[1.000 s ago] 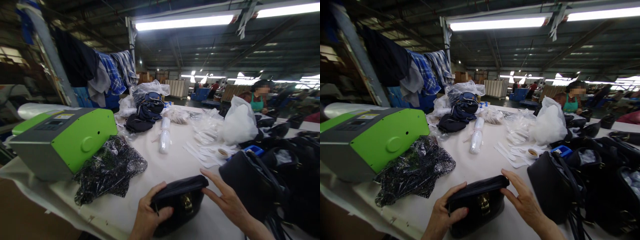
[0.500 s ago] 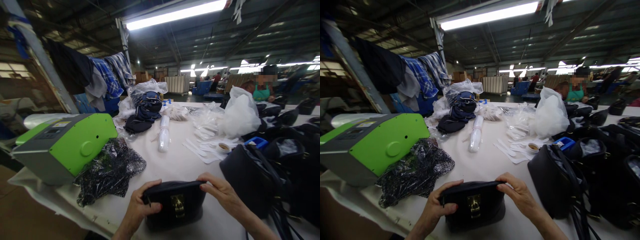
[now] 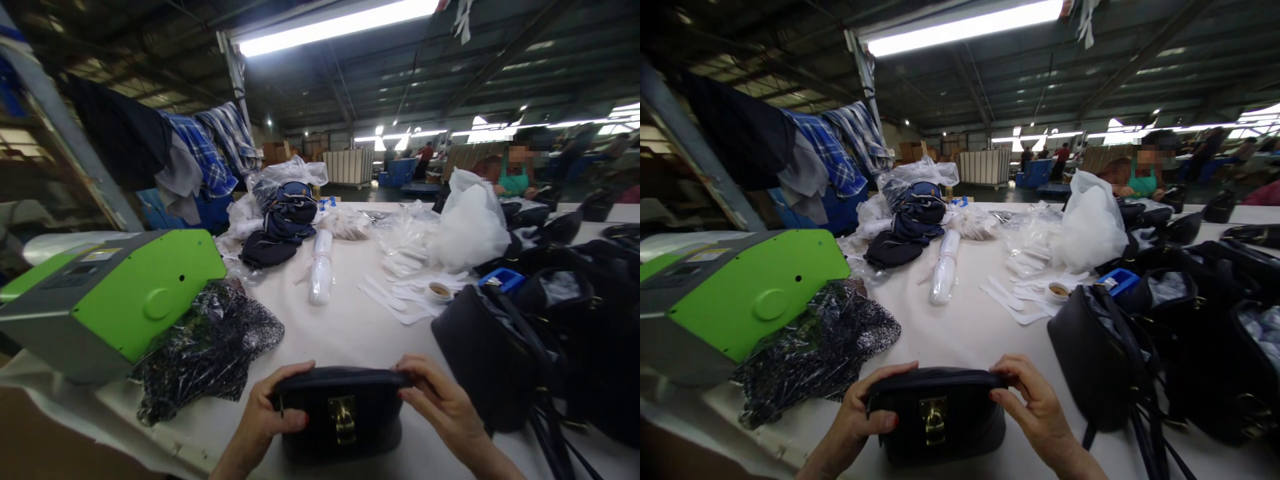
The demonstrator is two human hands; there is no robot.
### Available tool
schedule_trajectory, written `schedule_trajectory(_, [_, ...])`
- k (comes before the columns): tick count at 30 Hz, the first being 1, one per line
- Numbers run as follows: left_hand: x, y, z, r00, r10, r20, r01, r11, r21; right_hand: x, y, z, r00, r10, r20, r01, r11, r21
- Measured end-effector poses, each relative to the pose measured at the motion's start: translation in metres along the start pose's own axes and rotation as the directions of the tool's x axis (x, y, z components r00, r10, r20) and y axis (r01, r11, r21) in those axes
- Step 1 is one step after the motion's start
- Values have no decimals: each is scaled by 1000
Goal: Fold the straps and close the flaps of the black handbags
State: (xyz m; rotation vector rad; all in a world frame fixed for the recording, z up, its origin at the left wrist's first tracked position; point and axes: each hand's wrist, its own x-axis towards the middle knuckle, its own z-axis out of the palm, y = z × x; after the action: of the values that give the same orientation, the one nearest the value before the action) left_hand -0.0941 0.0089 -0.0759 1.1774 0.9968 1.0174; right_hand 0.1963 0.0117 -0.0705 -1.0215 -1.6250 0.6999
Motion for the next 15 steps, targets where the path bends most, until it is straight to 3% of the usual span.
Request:
schedule_trajectory(2, [1, -1, -1, 1000, 5, 1, -5, 1000, 11, -7, 3, 5, 996, -78, -49, 76, 996, -40])
schedule_trajectory(4, [2, -3, -2, 1000, 5, -11, -5, 1000, 28, -11, 3, 10, 995, -80, -62, 75, 994, -75])
schedule_trajectory(9, [3, -6, -5, 1000, 10, 5, -10, 998, 55, -14, 0, 22, 994, 68, -90, -69, 998, -11])
schedule_trajectory(12, [1, -5, -4, 1000, 16, -19, -15, 999, 52, -11, -1, 24, 969, 249, -6, -243, 951, 193])
schedule_trajectory(15, [0, -3, -1, 999, 16, -32, -15, 1000, 9, -2, -4, 21, 914, 382, 136, -400, 793, 460])
